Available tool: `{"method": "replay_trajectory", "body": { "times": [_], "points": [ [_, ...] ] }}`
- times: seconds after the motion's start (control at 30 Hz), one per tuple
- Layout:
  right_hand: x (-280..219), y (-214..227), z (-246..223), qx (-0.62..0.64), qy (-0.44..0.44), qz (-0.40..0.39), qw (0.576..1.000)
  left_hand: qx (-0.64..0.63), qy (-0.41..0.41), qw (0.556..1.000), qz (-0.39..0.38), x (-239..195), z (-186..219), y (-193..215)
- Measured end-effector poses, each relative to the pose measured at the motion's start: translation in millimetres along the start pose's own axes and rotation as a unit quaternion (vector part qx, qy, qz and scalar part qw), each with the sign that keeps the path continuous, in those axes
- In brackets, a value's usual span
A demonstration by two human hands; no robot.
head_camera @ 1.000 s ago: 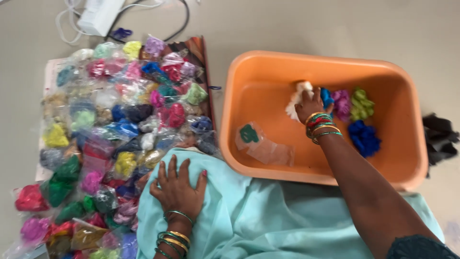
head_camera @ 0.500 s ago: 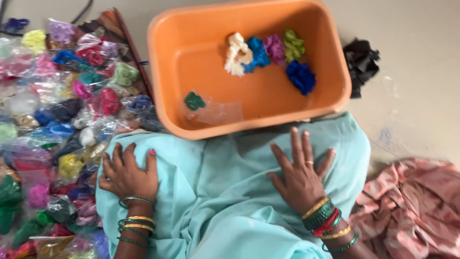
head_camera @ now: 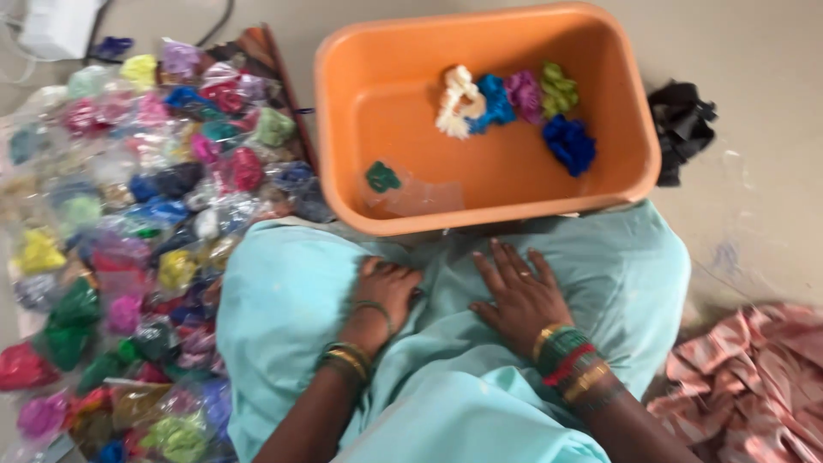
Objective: Tying bundles of colored synthetic hair into knots and placing them into a collection bin.
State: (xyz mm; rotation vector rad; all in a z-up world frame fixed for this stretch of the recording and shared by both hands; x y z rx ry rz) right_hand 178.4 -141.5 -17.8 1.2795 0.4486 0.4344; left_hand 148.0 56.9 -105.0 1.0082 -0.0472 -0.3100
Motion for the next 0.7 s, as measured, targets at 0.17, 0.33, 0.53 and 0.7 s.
{"method": "replay_trajectory", "body": {
  "times": [0.17,0.33,0.53,0.7],
  "points": [
    [27.2,-19.4,-52.7,0.034,0.094,-0.225,0.969,-0.158,-0.058,0.983,0.076,-20.2,5.0,-8.3],
    [-5.9,-15.6,-71.9,0.131,0.160,-0.169,0.964,-0.198,0.029,0.980,0.013,-52.4,34.1,3.4],
    [-2.5,-42.2,-79.0,0.108,0.126,-0.231,0.959,-0.138,0.116,0.982,-0.051,-22.2,22.5,-39.1],
    [11.4,-44.0,-77.9,0.072,0.082,-0.191,0.975,-0.140,0.149,0.977,-0.058,-7.2,12.5,-53.2]
  ]
}}
Point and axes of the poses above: each hand's wrist, its own x-axis towards the middle knuckle, its own y-axis out of the back of the hand, z = x × y, the point moved 6 cm from there along x, towards the middle knuckle, and after that the axes turned 15 degrees about -x, right-handed, at the moved point
